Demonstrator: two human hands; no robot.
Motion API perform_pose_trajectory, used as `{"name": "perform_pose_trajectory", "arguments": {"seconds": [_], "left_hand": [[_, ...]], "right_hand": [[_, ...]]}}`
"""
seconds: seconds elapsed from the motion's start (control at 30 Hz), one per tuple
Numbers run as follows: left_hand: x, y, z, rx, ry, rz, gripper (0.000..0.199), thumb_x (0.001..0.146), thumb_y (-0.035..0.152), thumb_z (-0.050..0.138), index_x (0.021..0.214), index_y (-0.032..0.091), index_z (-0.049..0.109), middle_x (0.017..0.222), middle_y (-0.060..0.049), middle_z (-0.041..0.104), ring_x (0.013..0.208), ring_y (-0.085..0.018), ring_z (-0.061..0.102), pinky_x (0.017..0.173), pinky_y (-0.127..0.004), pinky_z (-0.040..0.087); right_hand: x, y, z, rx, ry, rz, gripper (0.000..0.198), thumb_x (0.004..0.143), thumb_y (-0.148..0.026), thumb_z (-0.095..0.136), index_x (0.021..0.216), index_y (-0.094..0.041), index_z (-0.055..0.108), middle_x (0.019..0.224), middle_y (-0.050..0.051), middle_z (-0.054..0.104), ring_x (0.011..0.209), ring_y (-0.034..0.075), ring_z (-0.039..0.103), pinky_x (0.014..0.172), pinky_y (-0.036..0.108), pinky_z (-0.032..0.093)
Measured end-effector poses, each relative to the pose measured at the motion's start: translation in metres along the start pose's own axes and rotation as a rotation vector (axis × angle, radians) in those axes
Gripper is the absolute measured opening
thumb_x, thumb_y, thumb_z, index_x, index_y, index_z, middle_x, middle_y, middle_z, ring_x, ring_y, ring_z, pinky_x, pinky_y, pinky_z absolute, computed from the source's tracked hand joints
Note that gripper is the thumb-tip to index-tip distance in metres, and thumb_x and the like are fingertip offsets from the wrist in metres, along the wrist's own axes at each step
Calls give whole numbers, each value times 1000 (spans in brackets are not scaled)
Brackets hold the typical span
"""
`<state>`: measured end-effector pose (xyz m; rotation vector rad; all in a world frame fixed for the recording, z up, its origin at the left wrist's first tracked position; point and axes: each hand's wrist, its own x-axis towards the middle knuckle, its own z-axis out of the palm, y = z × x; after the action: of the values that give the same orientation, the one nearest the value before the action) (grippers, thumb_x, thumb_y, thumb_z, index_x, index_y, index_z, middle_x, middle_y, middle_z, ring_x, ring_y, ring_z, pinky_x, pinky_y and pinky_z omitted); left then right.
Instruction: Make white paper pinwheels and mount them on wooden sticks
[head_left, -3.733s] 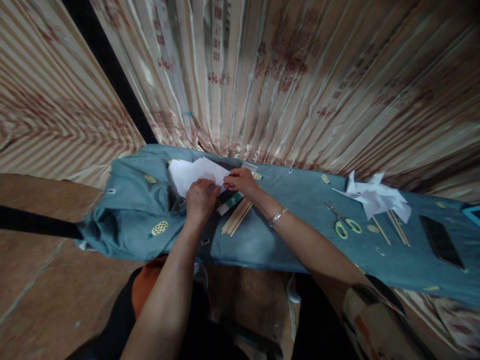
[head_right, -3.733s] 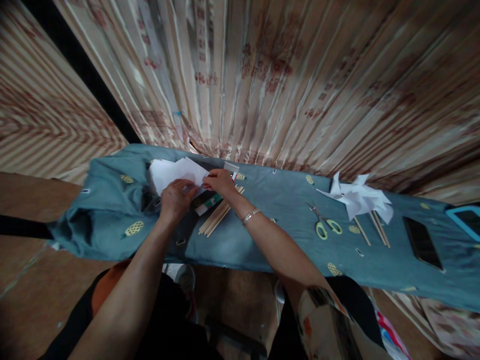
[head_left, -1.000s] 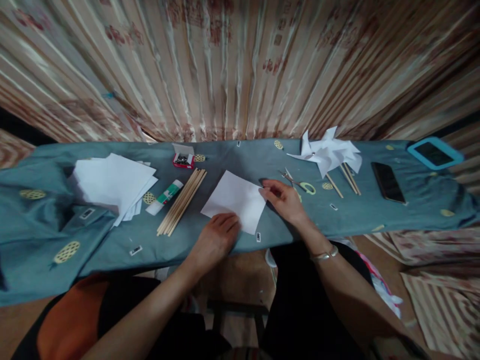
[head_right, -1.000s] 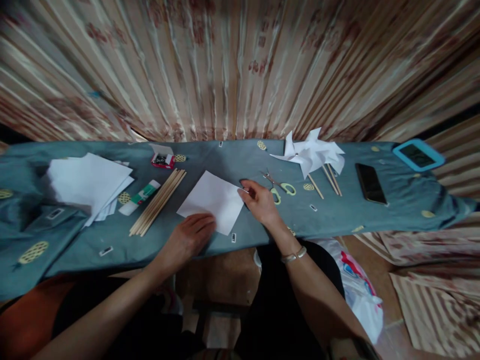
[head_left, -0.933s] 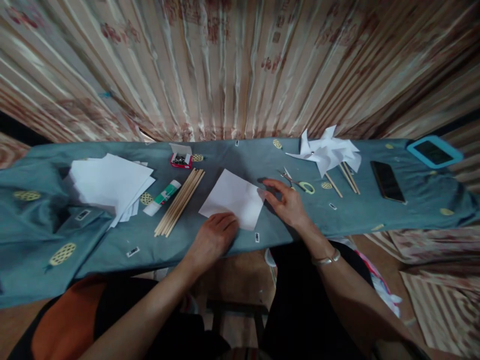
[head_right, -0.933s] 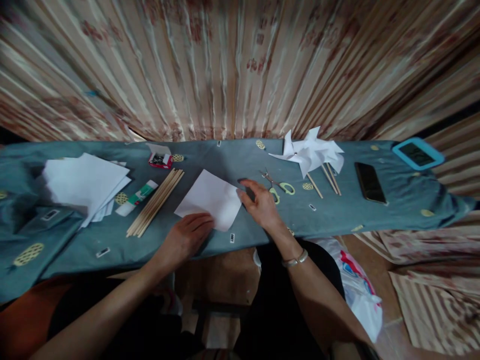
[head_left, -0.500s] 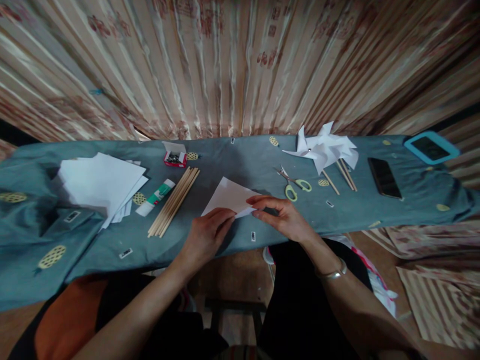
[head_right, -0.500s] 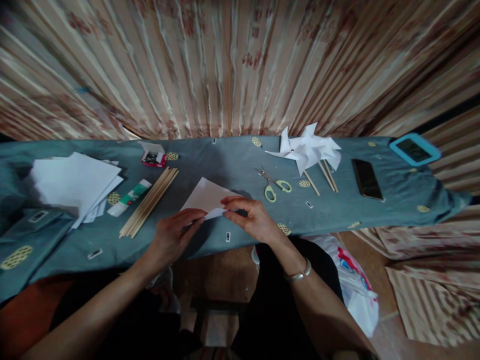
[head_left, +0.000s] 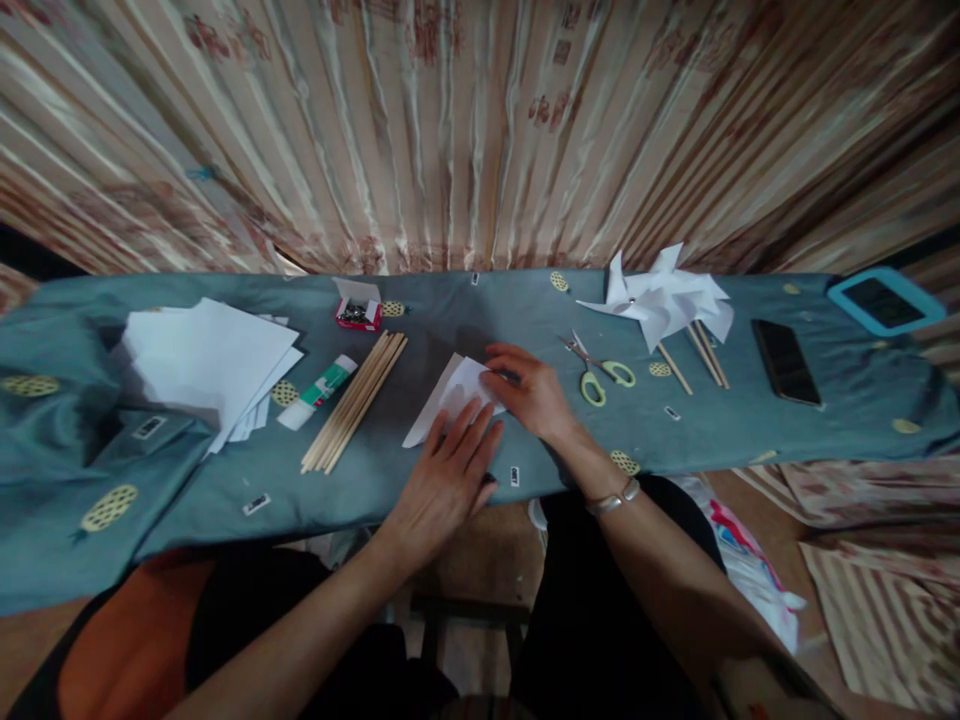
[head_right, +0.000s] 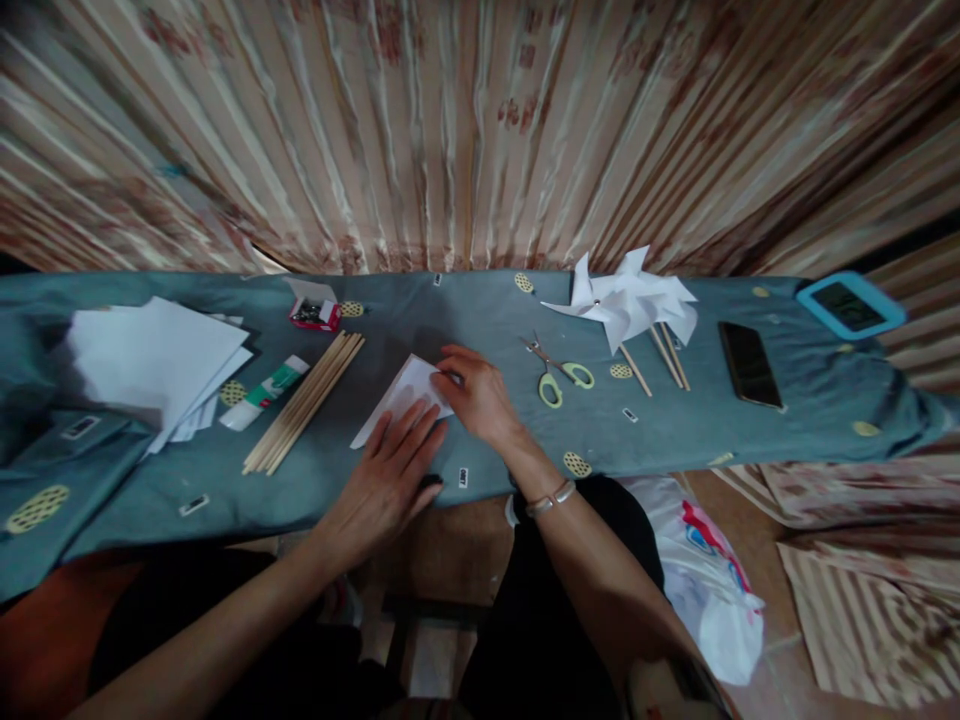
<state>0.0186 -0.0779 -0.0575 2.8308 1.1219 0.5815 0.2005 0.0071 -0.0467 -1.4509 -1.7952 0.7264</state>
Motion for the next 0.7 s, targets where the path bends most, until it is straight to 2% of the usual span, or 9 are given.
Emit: {"name": "perform_pose_trajectory", "arguments": {"seconds": [0.23,0.43,0.7], "left_hand": [[-9,-3,4,8,-75,-36,66,97,47,50,146,5,37,154,-25,42,147,-38,33,117,-61,29],[-12,-6,4,23,-92,-63,69,96,52,50,146,4,39,153,-26,42,147,-40,33,117,-63,28],[-14,-6,6,29,-113,-85,71,97,55,47,146,4,40,155,-26,40,148,-40,31,117,-65,25]], "right_hand": [[10,7,15,-90,12,12,11,86,-22,64,88,-21,75,127,11,69,119,23,65,103,38,49],[10,7,19,-137,48,1,12,86,-20,63,88,-20,74,129,11,68,123,23,62,108,40,45],[9,7,22,-166,68,-8,12,87,-20,62,88,-20,73,129,12,68,123,24,62,107,40,45]]}}
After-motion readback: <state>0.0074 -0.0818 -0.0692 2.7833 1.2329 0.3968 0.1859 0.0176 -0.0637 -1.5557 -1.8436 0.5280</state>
